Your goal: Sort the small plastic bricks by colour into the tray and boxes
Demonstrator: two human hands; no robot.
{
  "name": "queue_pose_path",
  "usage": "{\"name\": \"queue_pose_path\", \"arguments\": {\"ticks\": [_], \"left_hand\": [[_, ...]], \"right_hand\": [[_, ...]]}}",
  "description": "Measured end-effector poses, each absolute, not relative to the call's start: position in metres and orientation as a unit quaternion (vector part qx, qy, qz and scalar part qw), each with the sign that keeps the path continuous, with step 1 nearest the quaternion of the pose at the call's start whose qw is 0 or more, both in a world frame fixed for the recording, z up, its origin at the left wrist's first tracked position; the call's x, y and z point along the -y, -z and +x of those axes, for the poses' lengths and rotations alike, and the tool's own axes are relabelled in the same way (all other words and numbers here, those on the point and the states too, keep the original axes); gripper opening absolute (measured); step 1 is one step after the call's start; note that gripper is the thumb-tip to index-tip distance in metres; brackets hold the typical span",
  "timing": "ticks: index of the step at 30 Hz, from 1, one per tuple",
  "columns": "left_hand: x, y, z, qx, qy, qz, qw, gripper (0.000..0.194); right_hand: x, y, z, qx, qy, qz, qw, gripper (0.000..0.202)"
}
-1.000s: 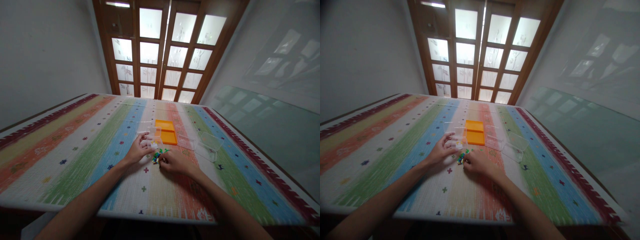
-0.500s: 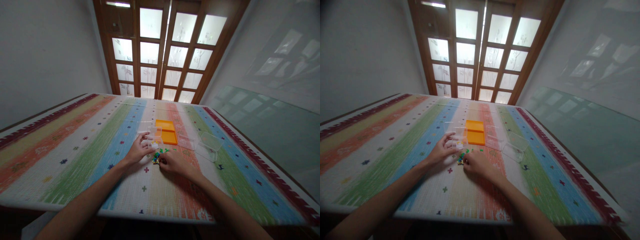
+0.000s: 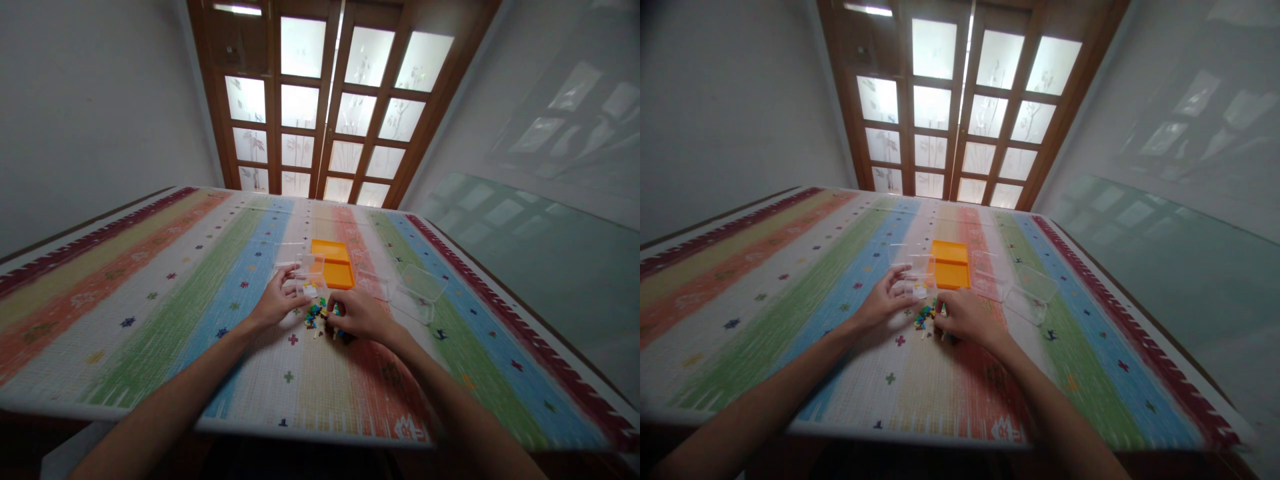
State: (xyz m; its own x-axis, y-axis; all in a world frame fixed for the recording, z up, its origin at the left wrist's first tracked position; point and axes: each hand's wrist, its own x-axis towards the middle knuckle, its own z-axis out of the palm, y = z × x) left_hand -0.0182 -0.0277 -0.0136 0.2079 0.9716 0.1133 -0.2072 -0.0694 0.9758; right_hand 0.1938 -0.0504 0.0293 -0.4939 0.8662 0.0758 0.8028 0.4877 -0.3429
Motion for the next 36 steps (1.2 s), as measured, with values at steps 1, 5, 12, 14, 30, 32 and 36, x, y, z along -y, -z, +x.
{"name": "queue_pose_path", "arguments": {"ticks": [1, 5, 12, 14, 30, 32, 36], "left_hand": [[0.028, 0.013, -0.018, -0.365, -0.51, 0.522, 0.578, 0.072], [0.027, 0.013, -0.018, -0.361, -0.507, 0.521, 0.584, 0.071], [0.029, 0.01, -0.017, -0.36, -0.51, 0.51, 0.592, 0.072], [0.03, 0.009, -0.017, -0.361, -0.511, 0.507, 0.593, 0.072], [0.028, 0.012, -0.018, -0.375, -0.517, 0.524, 0.564, 0.071], [0.028, 0.013, -0.019, -0.373, -0.518, 0.525, 0.563, 0.07], [0.027, 0.013, -0.019, -0.374, -0.516, 0.527, 0.563, 0.069]], "right_hand": [[0.049, -0.032, 0.194, 0.853, -0.132, -0.49, 0.125, 0.01], [0.045, -0.041, 0.193, 0.848, -0.117, -0.495, 0.15, 0.013], [0.034, -0.055, 0.181, 0.849, -0.126, -0.48, 0.18, 0.012], [0.032, -0.058, 0.179, 0.847, -0.125, -0.483, 0.184, 0.013], [0.045, -0.02, 0.185, 0.886, -0.124, -0.444, 0.046, 0.017], [0.046, -0.017, 0.182, 0.887, -0.114, -0.445, 0.041, 0.017], [0.046, -0.015, 0.182, 0.891, -0.115, -0.438, 0.041, 0.017]]}}
